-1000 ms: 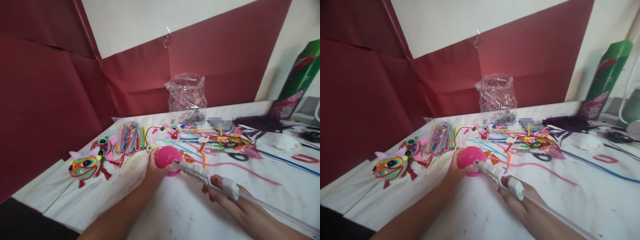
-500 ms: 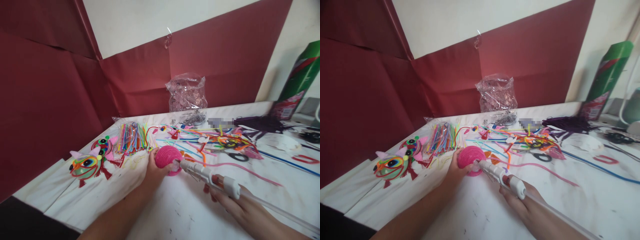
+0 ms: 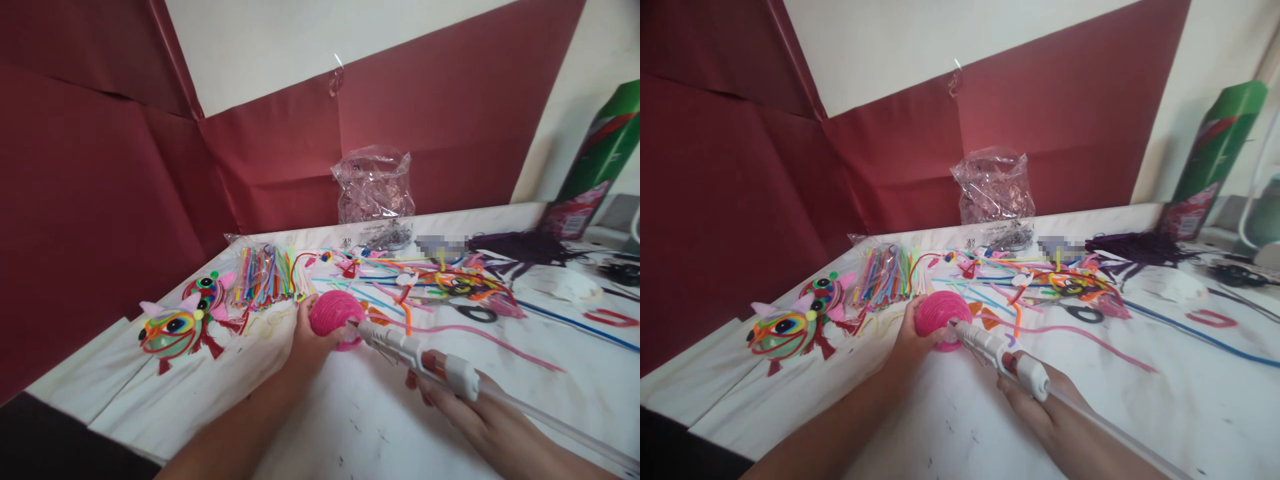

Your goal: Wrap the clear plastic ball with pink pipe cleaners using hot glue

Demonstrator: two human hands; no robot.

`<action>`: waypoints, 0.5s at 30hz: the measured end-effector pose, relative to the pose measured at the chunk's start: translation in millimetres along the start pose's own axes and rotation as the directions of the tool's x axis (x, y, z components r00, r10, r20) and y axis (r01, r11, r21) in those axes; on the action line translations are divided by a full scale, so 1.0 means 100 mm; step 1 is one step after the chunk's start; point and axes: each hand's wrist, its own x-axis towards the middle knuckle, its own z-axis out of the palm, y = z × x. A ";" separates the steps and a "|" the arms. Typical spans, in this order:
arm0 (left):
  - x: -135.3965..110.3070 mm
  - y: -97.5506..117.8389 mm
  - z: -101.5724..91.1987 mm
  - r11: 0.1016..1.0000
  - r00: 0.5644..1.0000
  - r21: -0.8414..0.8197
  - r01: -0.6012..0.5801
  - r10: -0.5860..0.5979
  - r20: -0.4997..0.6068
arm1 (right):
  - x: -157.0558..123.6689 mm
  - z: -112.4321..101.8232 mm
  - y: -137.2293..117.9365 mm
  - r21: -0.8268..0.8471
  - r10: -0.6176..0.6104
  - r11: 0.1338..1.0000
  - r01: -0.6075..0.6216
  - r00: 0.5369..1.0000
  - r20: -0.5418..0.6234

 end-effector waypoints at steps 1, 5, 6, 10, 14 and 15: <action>0.00 0.00 0.00 1.000 1.000 0.005 -0.004 0.004 -0.002 | 0.00 0.00 -0.01 -0.007 0.020 1.000 -0.020 1.000 -0.005; 0.00 0.01 -0.01 1.000 1.000 0.028 -0.005 0.004 0.007 | 0.00 0.01 0.02 -0.011 0.060 0.998 -0.061 0.998 -0.023; 0.00 0.01 -0.01 0.999 1.000 0.033 -0.003 0.002 0.011 | -0.01 0.01 0.02 -0.009 0.069 0.998 -0.069 0.997 -0.034; -0.01 0.03 -0.02 1.000 1.000 0.022 -0.012 0.012 0.008 | -0.02 -0.01 0.04 -0.013 0.095 0.995 -0.096 0.994 -0.044; -0.01 0.03 -0.02 1.000 1.000 0.002 -0.016 0.016 0.009 | 0.00 -0.04 0.03 -0.037 0.078 0.996 -0.077 0.997 0.030; 0.00 0.03 -0.02 1.000 1.000 0.000 -0.016 0.016 0.010 | 0.01 -0.04 0.03 -0.037 0.076 0.996 -0.075 0.997 0.030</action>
